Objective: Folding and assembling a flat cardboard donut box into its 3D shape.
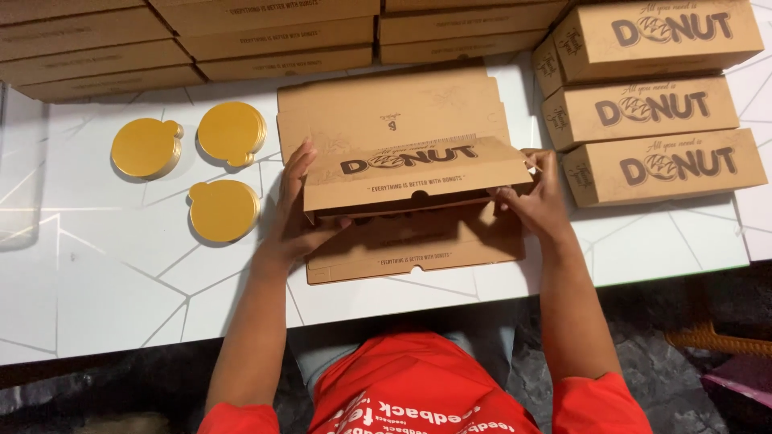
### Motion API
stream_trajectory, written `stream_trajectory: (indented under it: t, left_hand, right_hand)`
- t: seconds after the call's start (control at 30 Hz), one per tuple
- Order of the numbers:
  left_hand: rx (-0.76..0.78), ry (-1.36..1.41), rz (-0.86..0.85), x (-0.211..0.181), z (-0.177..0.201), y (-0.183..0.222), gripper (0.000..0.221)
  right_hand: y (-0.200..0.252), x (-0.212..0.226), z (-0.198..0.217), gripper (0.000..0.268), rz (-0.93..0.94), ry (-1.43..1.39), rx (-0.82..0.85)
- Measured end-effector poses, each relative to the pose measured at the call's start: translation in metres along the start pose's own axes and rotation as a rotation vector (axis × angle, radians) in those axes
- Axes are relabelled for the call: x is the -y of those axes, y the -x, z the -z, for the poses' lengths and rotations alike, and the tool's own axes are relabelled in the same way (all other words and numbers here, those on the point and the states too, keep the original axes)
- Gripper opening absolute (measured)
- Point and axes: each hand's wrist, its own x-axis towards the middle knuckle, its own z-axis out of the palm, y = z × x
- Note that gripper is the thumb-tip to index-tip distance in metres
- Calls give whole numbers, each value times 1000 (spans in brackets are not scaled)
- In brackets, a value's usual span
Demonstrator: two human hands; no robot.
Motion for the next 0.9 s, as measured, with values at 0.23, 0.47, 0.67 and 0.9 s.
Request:
stream_trajectory:
  t: [0.23,0.47,0.67,0.9]
  left_hand:
    - [-123,272,-149,6,-18,3,98]
    - [-114,135,-168,20,-22,6,42]
    - [-132,-117,-257,26,-25,9,64]
    - [-161,-242,-286,31,-29,8,77]
  right_hand:
    - [-7,12,-6,87,302,376,-93]
    - [-6,25,-24,58,471,538,-63]
    - [1,3,-19,58,544,760,-192]
    - [1,6,-22,50,608,782,-252]
